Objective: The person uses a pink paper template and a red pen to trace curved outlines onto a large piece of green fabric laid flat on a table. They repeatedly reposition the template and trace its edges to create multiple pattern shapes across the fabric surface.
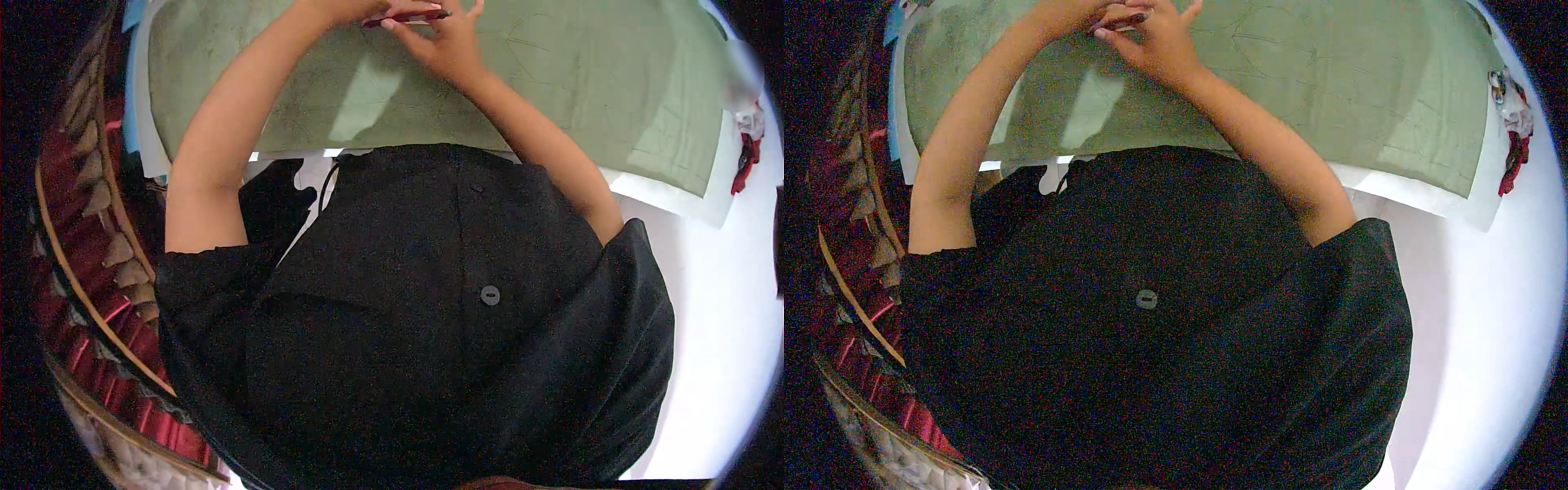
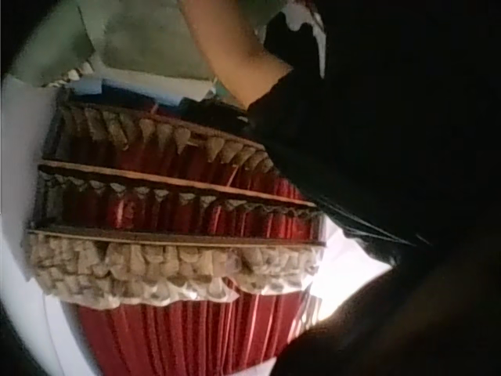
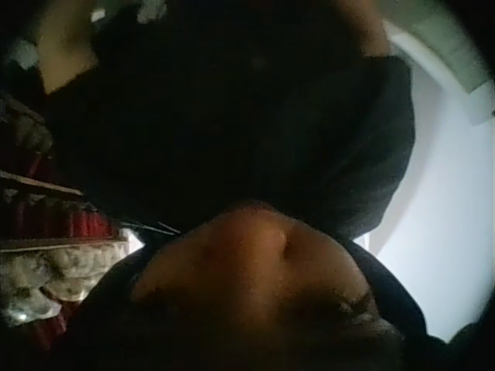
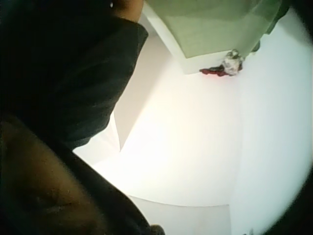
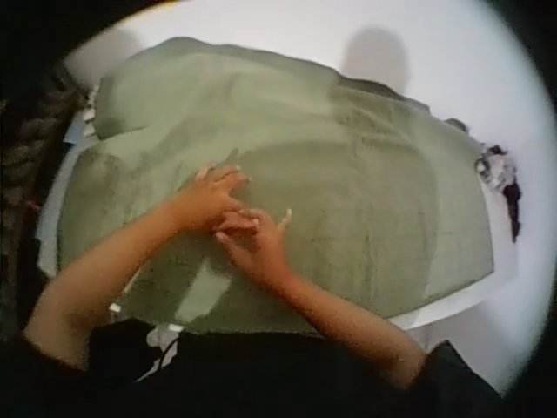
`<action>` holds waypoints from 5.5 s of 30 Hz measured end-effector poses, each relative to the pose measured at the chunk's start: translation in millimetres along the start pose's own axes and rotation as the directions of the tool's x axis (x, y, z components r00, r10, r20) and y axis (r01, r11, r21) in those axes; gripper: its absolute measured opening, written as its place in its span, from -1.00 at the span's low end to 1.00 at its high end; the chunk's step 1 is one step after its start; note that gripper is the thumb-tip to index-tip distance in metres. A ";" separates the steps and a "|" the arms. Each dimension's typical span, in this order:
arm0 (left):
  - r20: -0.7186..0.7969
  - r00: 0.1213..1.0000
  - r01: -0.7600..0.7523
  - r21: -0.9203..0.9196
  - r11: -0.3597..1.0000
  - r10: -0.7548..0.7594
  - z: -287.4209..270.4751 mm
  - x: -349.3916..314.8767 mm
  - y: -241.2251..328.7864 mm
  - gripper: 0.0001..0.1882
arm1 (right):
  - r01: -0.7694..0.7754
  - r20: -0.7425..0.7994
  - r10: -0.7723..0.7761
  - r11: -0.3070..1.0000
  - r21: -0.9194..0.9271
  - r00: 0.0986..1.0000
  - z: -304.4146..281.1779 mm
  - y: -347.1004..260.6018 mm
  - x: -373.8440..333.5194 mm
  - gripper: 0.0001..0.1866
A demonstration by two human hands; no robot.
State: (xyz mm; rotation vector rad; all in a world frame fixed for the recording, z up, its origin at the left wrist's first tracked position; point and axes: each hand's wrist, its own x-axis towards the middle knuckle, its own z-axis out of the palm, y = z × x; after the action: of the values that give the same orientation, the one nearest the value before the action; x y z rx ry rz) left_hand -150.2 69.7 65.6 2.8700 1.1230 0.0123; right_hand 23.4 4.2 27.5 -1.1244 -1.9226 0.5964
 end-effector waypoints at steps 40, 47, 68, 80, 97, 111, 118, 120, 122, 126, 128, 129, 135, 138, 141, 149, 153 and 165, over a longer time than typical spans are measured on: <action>0.022 0.997 -0.075 0.001 0.997 0.075 12.7 -0.7 -6.1 -0.60 | -0.164 -0.034 0.162 0.935 -0.314 0.986 -58.4 26.8 -31.4 -0.85; 0.061 0.998 -0.030 0.011 1.000 0.029 3.1 -1.5 1.3 -0.58 | -0.167 -0.106 0.141 0.940 -0.299 0.984 -65.2 39.6 -36.9 -0.85; -0.110 0.989 0.089 -0.058 0.994 -0.095 22.0 -12.1 1.9 -0.43 | -0.144 -0.203 0.161 0.985 0.099 0.966 -92.2 26.3 -37.7 -0.85; 0.020 0.949 0.313 -0.195 0.930 -0.315 13.2 -3.9 24.2 -0.50 | -0.166 -0.044 0.161 0.945 -0.281 0.986 -105.5 25.5 -40.4 -0.69; -0.023 0.851 0.505 -0.238 0.830 -0.525 -58.4 -29.5 136.2 -0.70 | 0.198 0.206 -0.199 0.980 0.029 0.958 -144.0 6.8 -14.7 -0.72; -0.056 0.965 0.211 -0.411 0.887 -0.256 -104.4 -53.3 123.5 -0.69 | 0.207 0.405 -0.120 0.962 -0.177 0.906 -327.4 -121.7 -52.1 -0.51; -0.076 0.987 0.111 -0.323 0.940 -0.142 -177.1 -93.0 120.1 -0.66 | 0.251 -0.311 -0.290 0.955 -0.159 0.905 -352.4 -120.6 88.9 -0.60; -0.136 0.971 0.148 -0.310 0.939 -0.198 -187.5 -107.3 113.4 -0.63 | 0.333 -0.212 -0.338 0.941 -0.058 0.917 -249.2 -140.5 125.2 -0.73; -0.188 0.938 0.227 -0.300 0.926 -0.291 -188.6 -123.2 103.4 -0.62 | 0.118 0.049 -0.145 0.926 0.360 0.988 -155.8 -163.7 139.3 -0.84; -0.289 0.797 0.432 -0.341 0.835 -0.531 -181.6 -164.2 83.7 -0.63 | 0.171 0.296 -0.266 0.935 0.310 0.917 -86.6 -221.9 125.9 -0.81; -0.313 0.742 0.467 -0.392 0.792 -0.593 -176.6 -175.0 83.6 -0.63 | 0.266 0.303 -0.340 0.929 0.258 0.891 -87.8 -235.9 111.9 -0.82; -0.314 0.727 0.473 -0.417 0.777 -0.611 -175.4 -179.1 84.8 -0.64 | 0.312 0.303 -0.373 0.921 0.232 0.877 -88.7 -235.4 106.1 -0.83; -0.334 0.758 0.362 -0.500 0.787 -0.561 -160.0 -167.7 89.9 -0.65 | 0.343 0.357 -0.350 0.935 0.085 0.866 -106.9 -210.9 74.5 -0.84; -0.290 0.798 0.353 -0.485 0.800 -0.528 -151.8 -155.1 91.9 -0.64 | 0.336 0.254 -0.338 0.940 0.054 0.906 -108.8 -193.2 59.2 -0.84; -0.310 0.776 0.343 -0.523 0.780 -0.549 -147.2 -145.3 97.9 -0.49 | 0.282 0.191 -0.280 0.959 0.021 0.941 -114.0 -180.9 47.5 -0.86; 0.137 0.911 0.410 -0.215 0.887 -0.388 -266.8 -293.7 128.0 -0.40 | 0.402 0.241 -0.423 0.906 0.134 0.873 -109.3 -170.3 65.2 -0.86; 0.381 0.765 0.556 0.018 0.831 -0.520 -398.2 -277.2 179.6 -0.58 | 0.458 0.199 -0.480 0.877 0.148 0.854 -130.9 -177.6 80.9 -0.84; -0.050 0.919 0.305 -0.539 0.785 -0.392 -206.2 -89.9 46.3 -0.57 | 0.311 -0.105 -0.312 0.950 -0.030 0.944 -107.2 -157.1 72.9 -0.85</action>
State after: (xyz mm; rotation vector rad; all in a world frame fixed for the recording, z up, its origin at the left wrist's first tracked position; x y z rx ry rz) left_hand -190.9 -14.4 275.4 2.1772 1.4050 0.4656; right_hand 15.9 -9.6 230.6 -0.8177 -1.9585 0.3422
